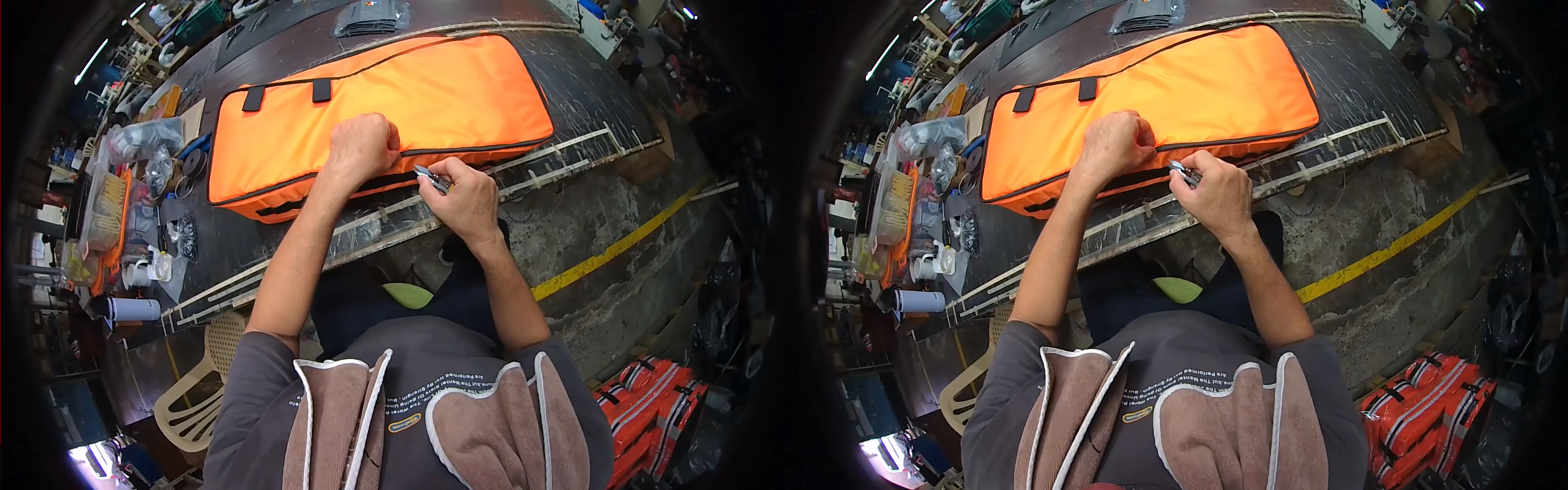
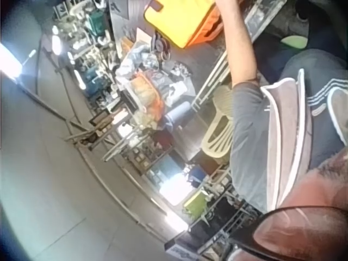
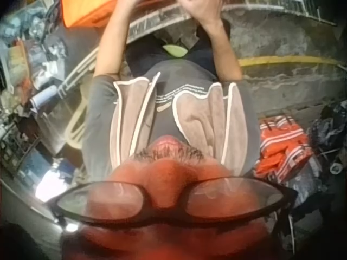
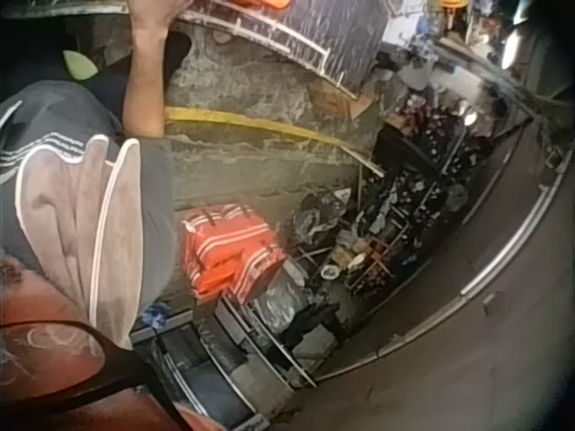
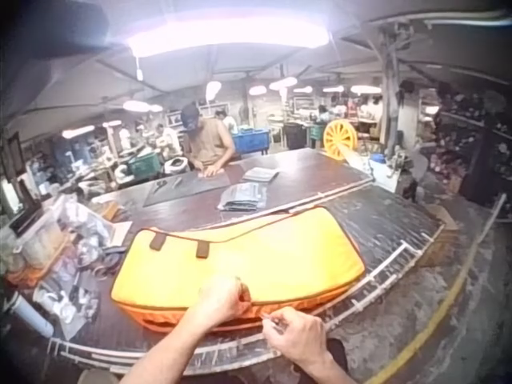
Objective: The person is removing loose threads and inspecting an orange bag using tweezers on a workbench.
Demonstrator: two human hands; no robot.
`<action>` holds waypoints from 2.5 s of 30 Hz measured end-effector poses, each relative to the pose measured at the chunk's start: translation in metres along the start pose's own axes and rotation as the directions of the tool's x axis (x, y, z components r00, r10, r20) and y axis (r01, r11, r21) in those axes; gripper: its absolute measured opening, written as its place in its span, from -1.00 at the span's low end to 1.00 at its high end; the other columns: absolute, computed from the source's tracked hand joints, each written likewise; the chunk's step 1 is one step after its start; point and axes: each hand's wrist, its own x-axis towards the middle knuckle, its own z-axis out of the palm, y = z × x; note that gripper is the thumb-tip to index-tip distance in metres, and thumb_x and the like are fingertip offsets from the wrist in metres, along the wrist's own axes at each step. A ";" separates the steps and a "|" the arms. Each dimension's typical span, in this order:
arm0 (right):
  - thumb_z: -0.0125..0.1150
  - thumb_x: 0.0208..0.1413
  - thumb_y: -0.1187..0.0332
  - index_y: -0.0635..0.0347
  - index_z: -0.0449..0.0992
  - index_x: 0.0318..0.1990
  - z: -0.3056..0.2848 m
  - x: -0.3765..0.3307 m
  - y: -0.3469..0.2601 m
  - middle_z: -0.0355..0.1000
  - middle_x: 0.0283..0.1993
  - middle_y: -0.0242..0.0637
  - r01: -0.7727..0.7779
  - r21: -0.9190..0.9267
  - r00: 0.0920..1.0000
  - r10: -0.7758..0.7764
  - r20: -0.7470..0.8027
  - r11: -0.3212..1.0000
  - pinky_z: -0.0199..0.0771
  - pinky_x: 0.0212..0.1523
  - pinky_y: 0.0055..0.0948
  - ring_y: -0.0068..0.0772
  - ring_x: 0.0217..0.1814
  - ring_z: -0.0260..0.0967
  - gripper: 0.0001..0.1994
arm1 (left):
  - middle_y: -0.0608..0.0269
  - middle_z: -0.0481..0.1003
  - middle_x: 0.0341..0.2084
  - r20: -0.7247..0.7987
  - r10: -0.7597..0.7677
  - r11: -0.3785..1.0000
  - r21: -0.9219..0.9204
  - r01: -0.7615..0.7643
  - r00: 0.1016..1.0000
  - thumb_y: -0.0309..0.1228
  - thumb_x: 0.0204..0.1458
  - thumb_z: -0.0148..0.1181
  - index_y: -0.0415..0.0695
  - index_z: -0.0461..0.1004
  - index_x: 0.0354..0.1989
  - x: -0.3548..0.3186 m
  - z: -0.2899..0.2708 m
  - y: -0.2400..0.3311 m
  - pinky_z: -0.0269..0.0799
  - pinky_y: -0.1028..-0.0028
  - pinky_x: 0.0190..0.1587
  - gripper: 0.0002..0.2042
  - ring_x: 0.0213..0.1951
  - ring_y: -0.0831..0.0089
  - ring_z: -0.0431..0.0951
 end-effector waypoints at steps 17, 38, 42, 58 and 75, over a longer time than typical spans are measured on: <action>0.54 0.14 0.19 0.16 0.72 -0.22 0.005 0.013 -0.003 0.72 -0.33 -0.14 -0.005 0.080 0.998 0.010 -0.056 0.997 0.69 -0.21 -0.09 -0.01 -0.25 0.74 -0.76 | 0.25 0.60 -0.40 -0.174 0.090 0.817 -0.550 -0.172 0.981 -0.51 0.27 0.35 -0.26 0.61 -0.15 -0.013 0.028 -0.028 0.52 0.39 -0.25 -0.91 -0.38 0.49 0.57; 0.50 0.15 0.16 0.16 0.72 -0.23 0.004 0.018 0.000 0.72 -0.35 -0.14 -0.004 0.066 1.000 0.005 -0.009 0.998 0.68 -0.22 -0.06 0.00 -0.28 0.73 -0.75 | 0.19 0.74 -0.19 -0.106 0.352 0.935 0.068 -0.347 0.930 -0.44 0.15 0.41 0.00 0.80 -0.10 -0.007 -0.003 -0.017 0.67 0.14 -0.12 -0.83 -0.16 0.08 0.76; 0.50 0.15 0.14 0.15 0.72 -0.22 0.008 0.019 -0.001 0.71 -0.35 -0.12 -0.011 0.045 1.000 0.010 0.013 0.999 0.68 -0.22 -0.04 0.03 -0.28 0.73 -0.74 | 0.23 0.73 -0.18 -0.047 0.379 0.922 0.106 -0.373 0.924 -0.38 0.17 0.40 0.03 0.78 -0.11 0.002 -0.002 -0.026 0.68 0.12 -0.12 -0.85 -0.13 0.10 0.76; 0.49 0.15 0.14 0.17 0.75 -0.18 0.020 0.030 -0.008 0.73 -0.30 -0.09 -0.038 0.021 0.999 0.038 0.005 0.999 0.70 -0.14 -0.01 0.09 -0.21 0.73 -0.72 | 0.07 0.68 -0.22 -0.351 0.349 0.900 -0.132 -0.415 0.869 -0.42 0.32 0.24 -0.13 0.59 -0.09 -0.014 0.034 -0.039 0.62 0.09 -0.19 -0.90 -0.19 -0.06 0.71; 0.48 0.15 0.15 0.18 0.76 -0.16 0.023 0.032 -0.011 0.73 -0.29 -0.04 -0.092 -0.012 0.993 0.093 0.074 0.996 0.72 -0.09 0.04 0.15 -0.18 0.73 -0.72 | 0.10 0.68 -0.22 -0.395 0.360 0.893 -0.116 -0.435 0.845 -0.42 0.30 0.25 -0.09 0.59 -0.08 -0.017 0.041 -0.040 0.62 0.12 -0.21 -0.90 -0.22 -0.02 0.72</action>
